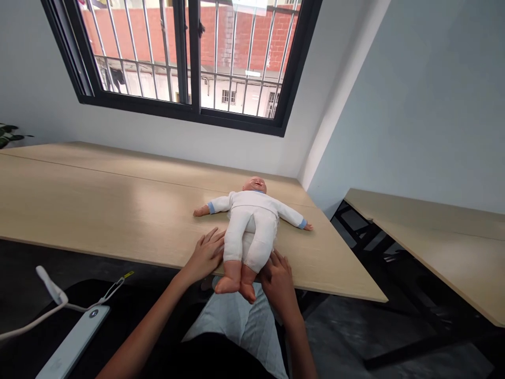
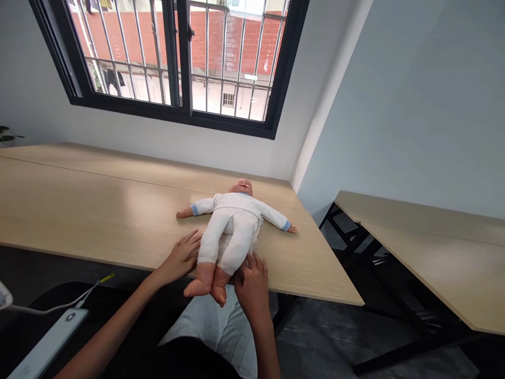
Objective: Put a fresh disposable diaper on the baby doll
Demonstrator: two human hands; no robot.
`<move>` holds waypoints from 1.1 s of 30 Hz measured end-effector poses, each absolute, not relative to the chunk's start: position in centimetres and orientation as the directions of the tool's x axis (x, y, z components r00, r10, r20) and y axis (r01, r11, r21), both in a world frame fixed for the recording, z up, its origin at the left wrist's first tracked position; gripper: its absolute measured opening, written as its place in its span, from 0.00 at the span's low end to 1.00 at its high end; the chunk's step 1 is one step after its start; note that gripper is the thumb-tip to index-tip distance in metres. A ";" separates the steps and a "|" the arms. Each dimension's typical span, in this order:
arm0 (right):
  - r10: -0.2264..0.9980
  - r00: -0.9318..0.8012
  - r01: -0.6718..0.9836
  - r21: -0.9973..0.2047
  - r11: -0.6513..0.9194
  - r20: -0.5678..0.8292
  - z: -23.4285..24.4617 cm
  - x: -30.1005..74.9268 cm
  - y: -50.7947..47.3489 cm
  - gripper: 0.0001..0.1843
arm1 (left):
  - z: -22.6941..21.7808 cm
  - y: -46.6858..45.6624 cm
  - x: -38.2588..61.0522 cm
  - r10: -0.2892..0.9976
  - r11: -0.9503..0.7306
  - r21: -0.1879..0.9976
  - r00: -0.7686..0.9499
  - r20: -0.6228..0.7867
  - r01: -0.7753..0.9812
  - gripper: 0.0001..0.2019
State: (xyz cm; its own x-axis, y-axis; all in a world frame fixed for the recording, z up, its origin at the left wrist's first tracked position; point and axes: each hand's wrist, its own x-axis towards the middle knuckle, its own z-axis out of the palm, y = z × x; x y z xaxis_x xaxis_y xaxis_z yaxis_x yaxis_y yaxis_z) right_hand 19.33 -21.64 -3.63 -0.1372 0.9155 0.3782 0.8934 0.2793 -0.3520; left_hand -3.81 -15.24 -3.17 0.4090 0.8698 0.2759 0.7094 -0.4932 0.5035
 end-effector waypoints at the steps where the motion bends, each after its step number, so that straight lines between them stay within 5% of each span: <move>1: 0.917 -0.144 0.891 -0.354 0.284 0.373 -3.5 19.4 -21.5 0.20 | -3.1 -14.9 -3.6 0.837 -0.546 0.532 0.455 0.305 0.648 0.23; 6: 0.902 -0.188 0.886 -0.329 0.327 0.389 -2.8 20.2 -21.2 0.19 | -2.5 -14.0 -2.6 0.815 -0.557 0.629 0.502 0.289 0.543 0.19; 16: 0.921 -0.038 0.939 -0.302 0.166 0.388 -3.5 21.1 -22.8 0.20 | -1.5 -15.4 -2.2 0.829 -0.559 0.515 0.450 0.332 0.649 0.15; 26: 0.887 -0.040 0.902 -0.366 0.231 0.460 -5.1 20.9 -24.9 0.18 | -2.4 -14.7 -3.1 0.874 -0.479 0.680 0.379 0.305 0.556 0.18; 33: 0.829 0.044 0.738 -0.577 0.348 0.557 -4.8 20.8 -24.9 0.15 | -2.0 -15.1 -2.8 0.909 -0.405 0.782 0.297 0.291 0.473 0.21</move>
State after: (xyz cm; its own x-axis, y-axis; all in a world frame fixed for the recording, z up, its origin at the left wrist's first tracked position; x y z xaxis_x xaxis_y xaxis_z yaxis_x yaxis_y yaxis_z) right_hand 20.80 -24.91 -4.79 0.0445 0.8292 0.5572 0.7385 0.3484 -0.5773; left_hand -2.76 -15.13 -1.99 0.2972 0.9093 0.2911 0.4730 -0.4051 0.7824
